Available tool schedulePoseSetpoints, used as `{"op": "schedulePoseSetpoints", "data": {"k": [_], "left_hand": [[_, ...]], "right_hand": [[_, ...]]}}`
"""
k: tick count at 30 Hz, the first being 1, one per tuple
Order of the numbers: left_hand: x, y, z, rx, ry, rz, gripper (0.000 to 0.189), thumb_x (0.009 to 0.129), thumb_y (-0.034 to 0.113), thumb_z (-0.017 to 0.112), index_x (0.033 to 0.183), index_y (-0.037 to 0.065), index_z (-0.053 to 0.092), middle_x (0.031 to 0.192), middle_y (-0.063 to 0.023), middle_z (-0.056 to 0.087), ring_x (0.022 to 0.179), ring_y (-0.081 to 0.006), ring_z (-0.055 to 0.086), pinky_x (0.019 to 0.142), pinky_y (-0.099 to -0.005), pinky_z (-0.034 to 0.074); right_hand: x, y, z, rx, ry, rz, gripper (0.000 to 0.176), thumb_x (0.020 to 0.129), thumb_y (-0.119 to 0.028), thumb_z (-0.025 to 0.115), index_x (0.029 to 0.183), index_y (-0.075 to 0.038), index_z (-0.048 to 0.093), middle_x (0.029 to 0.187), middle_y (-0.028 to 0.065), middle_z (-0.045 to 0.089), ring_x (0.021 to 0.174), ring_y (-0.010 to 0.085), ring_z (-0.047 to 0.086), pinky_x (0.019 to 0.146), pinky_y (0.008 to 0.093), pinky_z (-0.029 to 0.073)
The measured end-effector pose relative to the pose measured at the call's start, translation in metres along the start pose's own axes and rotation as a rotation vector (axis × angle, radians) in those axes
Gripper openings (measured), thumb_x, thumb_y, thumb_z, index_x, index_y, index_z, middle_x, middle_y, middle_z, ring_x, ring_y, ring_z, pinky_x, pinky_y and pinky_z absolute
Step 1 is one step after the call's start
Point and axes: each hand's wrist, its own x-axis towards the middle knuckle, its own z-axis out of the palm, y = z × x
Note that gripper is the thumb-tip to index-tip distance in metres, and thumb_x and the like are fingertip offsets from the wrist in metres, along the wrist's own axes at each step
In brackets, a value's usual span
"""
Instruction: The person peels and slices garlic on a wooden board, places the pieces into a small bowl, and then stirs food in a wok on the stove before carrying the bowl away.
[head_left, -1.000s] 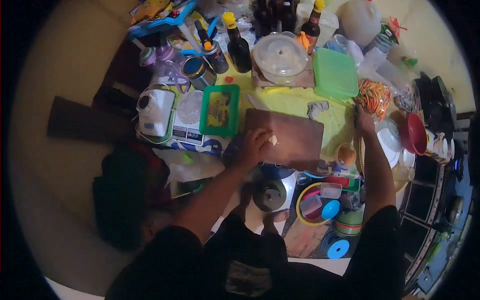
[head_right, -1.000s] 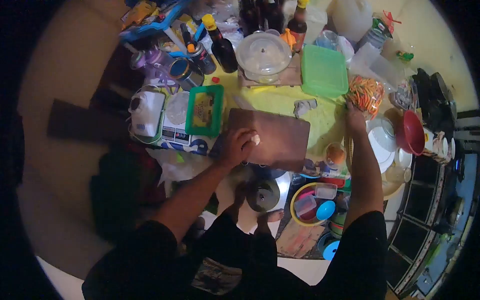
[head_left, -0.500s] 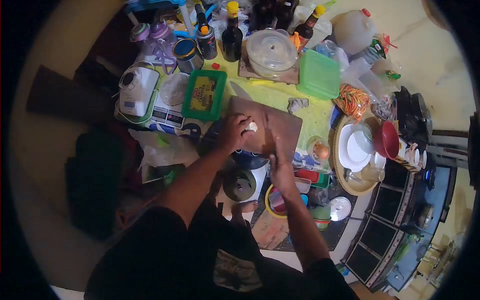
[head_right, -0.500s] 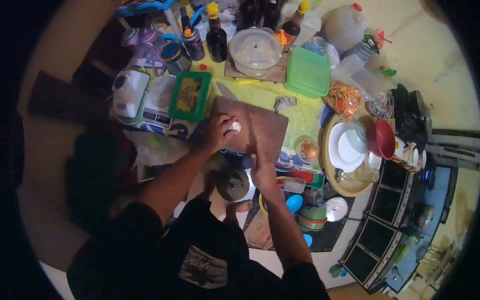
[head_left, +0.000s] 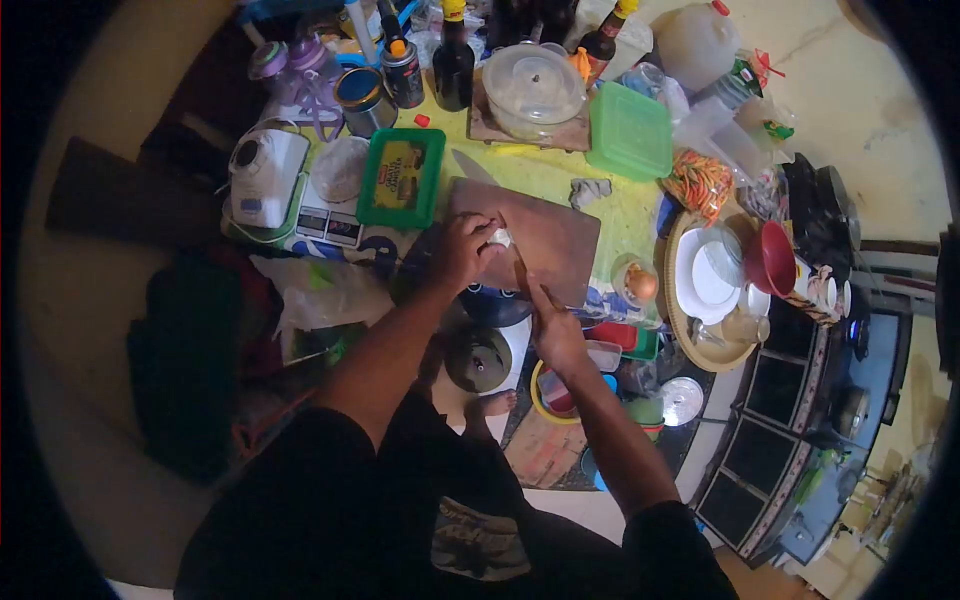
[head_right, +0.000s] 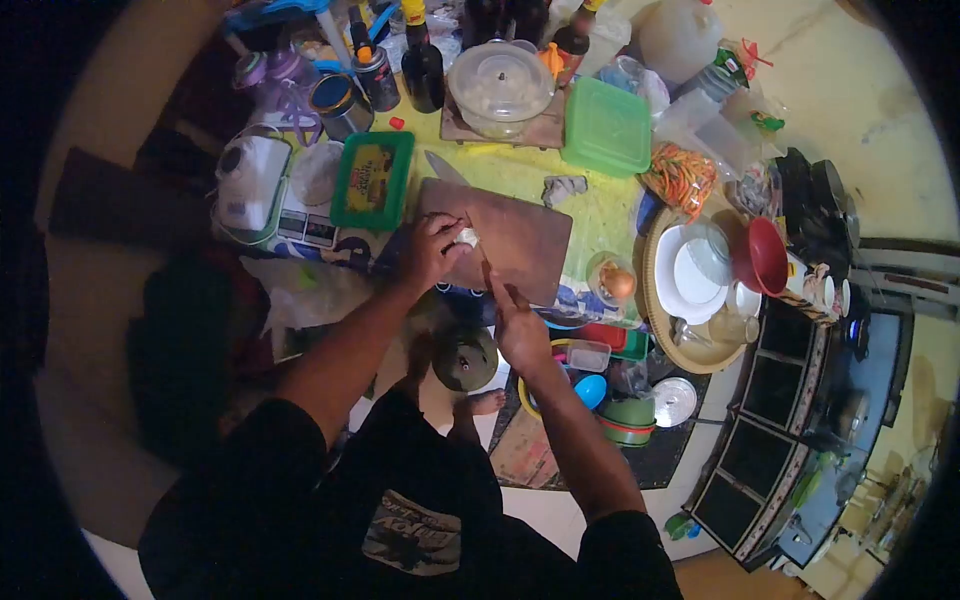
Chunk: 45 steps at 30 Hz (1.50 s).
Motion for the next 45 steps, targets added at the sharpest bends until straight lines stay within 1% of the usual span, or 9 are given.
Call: {"op": "schedulePoseSetpoints", "data": {"k": [9, 18, 20, 26, 36, 39, 42, 44, 45], "left_hand": [[0.003, 0.004, -0.006, 0.015, -0.028, 0.007, 0.038, 0.071, 0.017, 0.077, 0.106, 0.006, 0.07, 0.106, -0.0071, 0.063, 0.099, -0.0275, 0.057, 0.089, -0.0391, 0.046], [0.0, 0.004, -0.005, 0.006, -0.05, -0.056, 0.039, 0.068, 0.014, 0.079, 0.105, 0.004, 0.069, 0.107, -0.008, 0.062, 0.103, -0.0285, 0.056, 0.091, -0.0398, 0.046], [0.001, 0.003, -0.003, -0.042, -0.028, -0.053, 0.038, 0.068, 0.013, 0.079, 0.104, 0.004, 0.07, 0.106, -0.0081, 0.061, 0.104, -0.0284, 0.056, 0.092, -0.0397, 0.046], [0.0, 0.002, 0.0, -0.032, 0.029, 0.002, 0.036, 0.068, 0.013, 0.08, 0.101, 0.004, 0.069, 0.103, -0.0083, 0.06, 0.103, -0.0286, 0.056, 0.092, -0.0393, 0.046], [0.0, 0.005, -0.002, 0.0, 0.008, -0.029, 0.034, 0.069, 0.019, 0.082, 0.097, 0.005, 0.068, 0.101, -0.009, 0.06, 0.1, -0.0297, 0.056, 0.087, -0.0407, 0.048], [0.0, 0.008, -0.002, -0.005, -0.045, -0.138, 0.034, 0.071, 0.021, 0.081, 0.098, 0.007, 0.067, 0.101, -0.0093, 0.06, 0.101, -0.0315, 0.056, 0.087, -0.0422, 0.047], [0.001, 0.01, -0.003, -0.067, -0.028, -0.134, 0.035, 0.073, 0.021, 0.079, 0.101, 0.008, 0.064, 0.102, -0.0104, 0.061, 0.101, -0.0331, 0.056, 0.088, -0.0433, 0.046], [0.005, 0.01, -0.006, -0.027, -0.043, -0.099, 0.036, 0.073, 0.019, 0.079, 0.103, 0.009, 0.063, 0.103, -0.0096, 0.062, 0.1, -0.0331, 0.056, 0.088, -0.0438, 0.045], [0.004, 0.007, -0.005, -0.025, -0.048, -0.096, 0.036, 0.073, 0.019, 0.079, 0.103, 0.009, 0.063, 0.103, -0.0096, 0.062, 0.1, -0.0331, 0.056, 0.088, -0.0438, 0.045]], "right_hand": [[0.009, 0.015, -0.002, 0.169, 0.08, -0.162, 0.051, 0.096, -0.011, 0.048, 0.146, -0.016, 0.038, 0.128, 0.0251, 0.053, 0.099, 0.0459, 0.061, 0.082, 0.0475, 0.053], [-0.007, -0.011, -0.001, 0.175, 0.016, 0.082, 0.051, 0.096, -0.009, 0.048, 0.145, -0.013, 0.039, 0.128, 0.0267, 0.055, 0.107, 0.0463, 0.058, 0.087, 0.0484, 0.05], [-0.009, -0.001, 0.005, 0.04, -0.002, 0.027, 0.061, 0.092, -0.009, 0.049, 0.149, -0.021, 0.032, 0.136, 0.0195, 0.051, 0.098, 0.043, 0.064, 0.077, 0.0488, 0.055], [-0.005, -0.015, -0.021, -0.195, -0.132, 0.04, 0.079, 0.083, -0.006, 0.052, 0.153, -0.026, 0.023, 0.14, 0.0195, 0.048, 0.095, 0.0403, 0.066, 0.075, 0.0466, 0.057], [0.017, 0.03, -0.002, -0.466, -0.062, -0.15, 0.075, 0.087, -0.005, 0.052, 0.152, -0.031, 0.025, 0.127, 0.0192, 0.057, 0.099, 0.0381, 0.065, 0.08, 0.0453, 0.056], [0.002, 0.038, 0.0, -0.004, -0.061, -0.036, 0.067, 0.091, -0.006, 0.051, 0.15, -0.031, 0.032, 0.117, 0.0224, 0.062, 0.093, 0.0318, 0.068, 0.075, 0.0422, 0.056], [-0.005, 0.052, 0.02, 0.321, 0.177, -0.205, 0.054, 0.102, -0.016, 0.046, 0.152, -0.024, 0.029, 0.105, 0.0162, 0.065, 0.084, 0.0207, 0.068, 0.071, 0.0382, 0.056], [-0.008, 0.022, 0.001, 0.961, -0.159, 0.478, 0.052, 0.103, -0.016, 0.045, 0.152, -0.019, 0.028, 0.09, 0.0075, 0.064, 0.07, 0.0137, 0.063, 0.066, 0.0338, 0.054], [-0.009, 0.022, 0.006, 0.966, -0.157, 0.478, 0.052, 0.103, -0.016, 0.045, 0.152, -0.019, 0.028, 0.09, 0.0075, 0.064, 0.07, 0.0137, 0.063, 0.066, 0.0338, 0.054]]}}
